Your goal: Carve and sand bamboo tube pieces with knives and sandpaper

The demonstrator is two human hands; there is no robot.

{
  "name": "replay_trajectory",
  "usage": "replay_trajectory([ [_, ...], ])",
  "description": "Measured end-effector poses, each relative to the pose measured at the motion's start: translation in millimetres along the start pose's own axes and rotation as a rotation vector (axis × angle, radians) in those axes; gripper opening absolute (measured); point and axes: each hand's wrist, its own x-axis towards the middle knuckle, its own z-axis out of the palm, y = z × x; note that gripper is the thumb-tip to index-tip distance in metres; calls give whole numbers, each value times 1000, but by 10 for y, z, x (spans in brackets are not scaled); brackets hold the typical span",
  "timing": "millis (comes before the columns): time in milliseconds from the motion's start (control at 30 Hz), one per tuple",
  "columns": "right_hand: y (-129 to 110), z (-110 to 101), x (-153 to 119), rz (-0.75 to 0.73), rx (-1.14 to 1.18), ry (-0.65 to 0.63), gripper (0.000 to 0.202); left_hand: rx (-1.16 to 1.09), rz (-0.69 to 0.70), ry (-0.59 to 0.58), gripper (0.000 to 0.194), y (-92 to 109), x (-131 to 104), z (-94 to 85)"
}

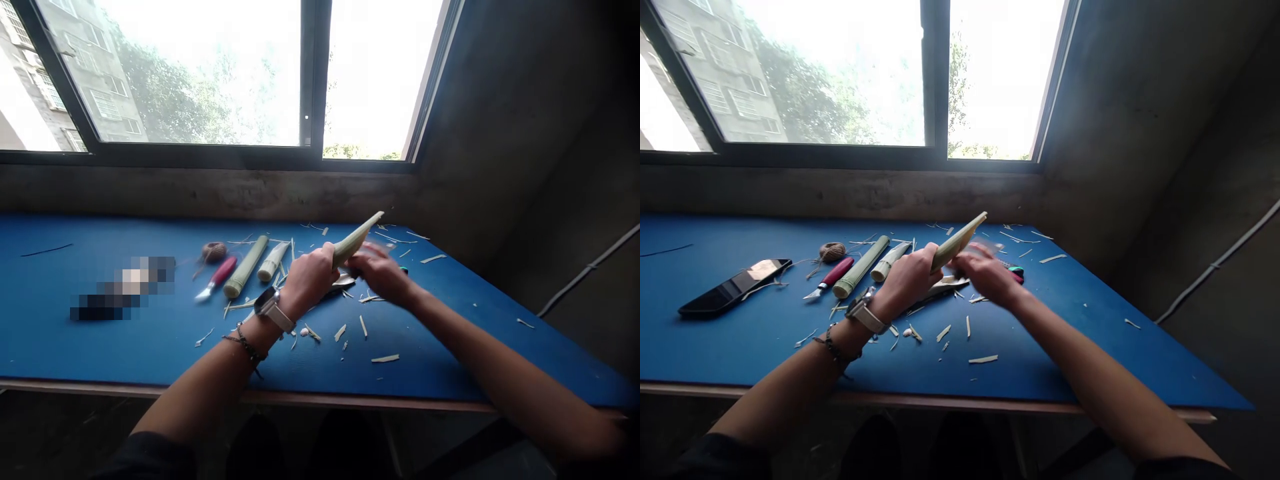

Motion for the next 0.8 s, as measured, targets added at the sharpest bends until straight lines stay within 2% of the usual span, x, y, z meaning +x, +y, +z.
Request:
replay_trajectory([
  [133,170,-172,-68,285,1,245,31,-103,-32,8,16,-137,26,21],
  [167,170,-244,-66,320,18,294,34,-128,-33,6,15,-176,36,33],
  [233,95,-365,-28,289,30,338,40,-174,-32,-3,15,-231,55,52],
  [300,-42,-419,36,167,8,299,41,-190,-34,-12,15,-244,65,58],
  [367,-173,-402,92,27,-20,204,38,-180,-20,-20,15,-216,59,50],
  [467,-260,-329,124,-78,-49,65,39,-99,12,-29,16,-131,30,24],
  [567,-233,-299,118,-76,-111,-2,43,39,26,-1,19,-60,3,-1],
  [667,-195,-298,110,-22,-183,22,44,146,8,28,21,-33,-9,-16],
  [800,-171,-252,90,-71,-152,9,46,145,-6,-3,20,-40,-16,-22],
])
